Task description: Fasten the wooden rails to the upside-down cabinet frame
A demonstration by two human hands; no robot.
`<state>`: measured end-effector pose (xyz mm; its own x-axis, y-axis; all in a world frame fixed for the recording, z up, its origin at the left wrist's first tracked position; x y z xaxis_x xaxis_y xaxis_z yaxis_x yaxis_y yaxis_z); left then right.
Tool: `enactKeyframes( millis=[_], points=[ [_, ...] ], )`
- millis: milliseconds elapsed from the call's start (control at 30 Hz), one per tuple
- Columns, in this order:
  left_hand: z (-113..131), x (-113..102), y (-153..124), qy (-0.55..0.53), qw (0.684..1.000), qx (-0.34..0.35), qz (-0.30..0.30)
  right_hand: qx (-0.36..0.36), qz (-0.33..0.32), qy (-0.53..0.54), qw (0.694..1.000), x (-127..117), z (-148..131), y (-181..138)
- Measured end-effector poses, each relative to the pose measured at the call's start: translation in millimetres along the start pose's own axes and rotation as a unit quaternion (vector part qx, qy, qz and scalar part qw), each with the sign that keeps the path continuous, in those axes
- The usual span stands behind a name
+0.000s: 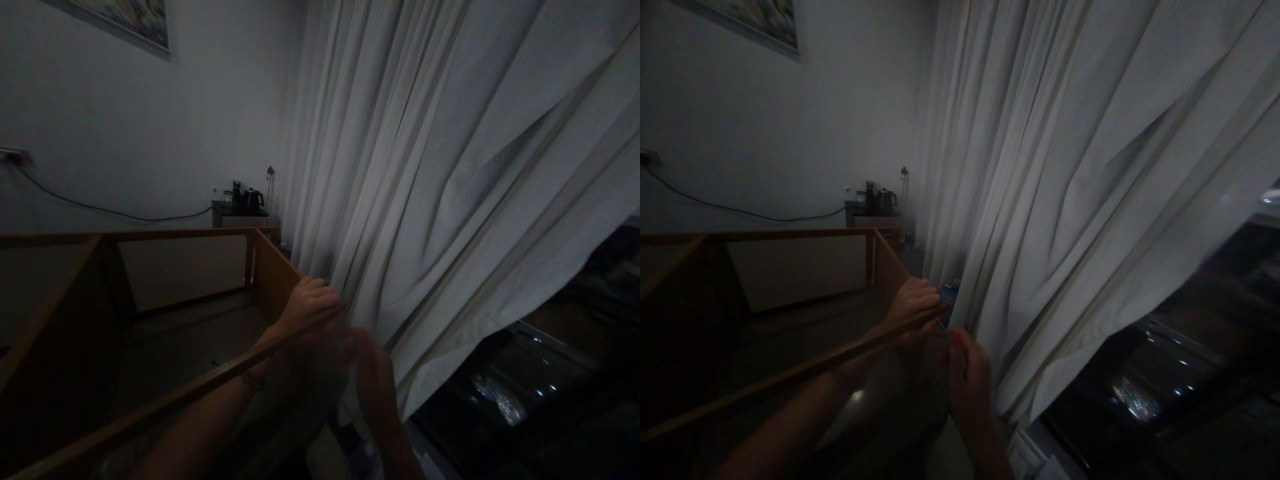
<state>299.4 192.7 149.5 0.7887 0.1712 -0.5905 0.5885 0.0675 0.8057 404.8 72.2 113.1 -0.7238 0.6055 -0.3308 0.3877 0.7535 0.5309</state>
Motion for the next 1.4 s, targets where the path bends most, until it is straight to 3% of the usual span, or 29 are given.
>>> enactKeyframes(
  millis=[67,133,200,267,300,367,433,467,533,567,633,700,800,900,1000,1100,1167,1267,1333,1400],
  points=[
    [0,0,0,0.000,1.000,0.004,0.007,-0.166,0.057,-0.148,0.973,-10,-12,0],
    [0,-1,1,-0.004,1.000,0.009,0.019,-0.286,0.078,-0.259,0.919,-15,-23,0],
    [0,-2,1,-0.007,1.000,0.009,0.026,-0.341,0.090,-0.330,0.876,-18,-30,2],
    [0,-2,1,-0.009,1.000,0.005,0.024,-0.347,0.101,-0.356,0.862,-19,-35,5],
    [1,-1,1,-0.009,1.000,0.003,0.022,-0.335,0.105,-0.345,0.870,-19,-35,7],
    [0,-1,1,-0.008,1.000,0.003,0.025,-0.258,0.095,-0.260,0.926,-18,-31,12],
    [0,0,1,-0.006,1.000,0.008,0.030,-0.097,0.053,-0.098,0.989,-13,-16,15],
    [-1,0,0,-0.004,1.000,0.011,0.029,-0.004,0.022,-0.001,1.000,-8,-7,14],
    [-1,2,0,-0.003,1.000,0.012,0.025,0.147,-0.039,0.179,0.972,4,8,8],
    [-2,2,0,-0.002,1.000,0.012,0.024,0.187,-0.061,0.243,0.950,9,12,4],
    [-1,0,0,-0.002,1.000,0.012,0.020,0.221,-0.087,0.312,0.920,15,15,-2],
    [0,-1,0,-0.005,1.000,0.008,0.003,0.223,-0.090,0.309,0.920,16,16,-4],
    [1,-3,1,-0.010,1.000,0.000,-0.026,0.159,-0.051,0.207,0.964,9,14,0],
    [0,-2,1,-0.007,1.000,-0.001,-0.020,-0.010,0.044,-0.005,0.999,-9,3,5],
    [-1,0,0,0.004,1.000,0.006,-0.003,-0.194,0.092,-0.202,0.956,-21,-11,4],
    [-1,1,0,0.016,1.000,0.001,-0.002,-0.242,0.087,-0.276,0.926,-22,-17,4],
    [0,0,0,0.014,1.000,-0.002,-0.010,-0.198,0.077,-0.236,0.948,-17,-16,5],
    [1,-3,1,0.001,1.000,-0.002,-0.018,-0.009,0.025,-0.019,0.999,-3,-8,4],
    [2,-4,1,-0.008,1.000,-0.002,-0.019,0.145,-0.043,0.178,0.972,13,-2,-2],
    [2,-5,1,-0.015,1.000,0.003,-0.013,0.203,-0.073,0.301,0.929,23,-4,-7]
  ],
)
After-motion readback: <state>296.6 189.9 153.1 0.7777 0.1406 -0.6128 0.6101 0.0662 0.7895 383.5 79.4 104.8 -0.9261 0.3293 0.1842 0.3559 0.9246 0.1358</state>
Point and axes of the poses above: each hand's wrist, its own y-axis towards the middle knuckle, its own x-axis out of the palm, z = x × y, the point moved 4 cm from there along y, towards the middle knuckle, and after that the axes turned 2 degrees about x, right-handed, at the moved point
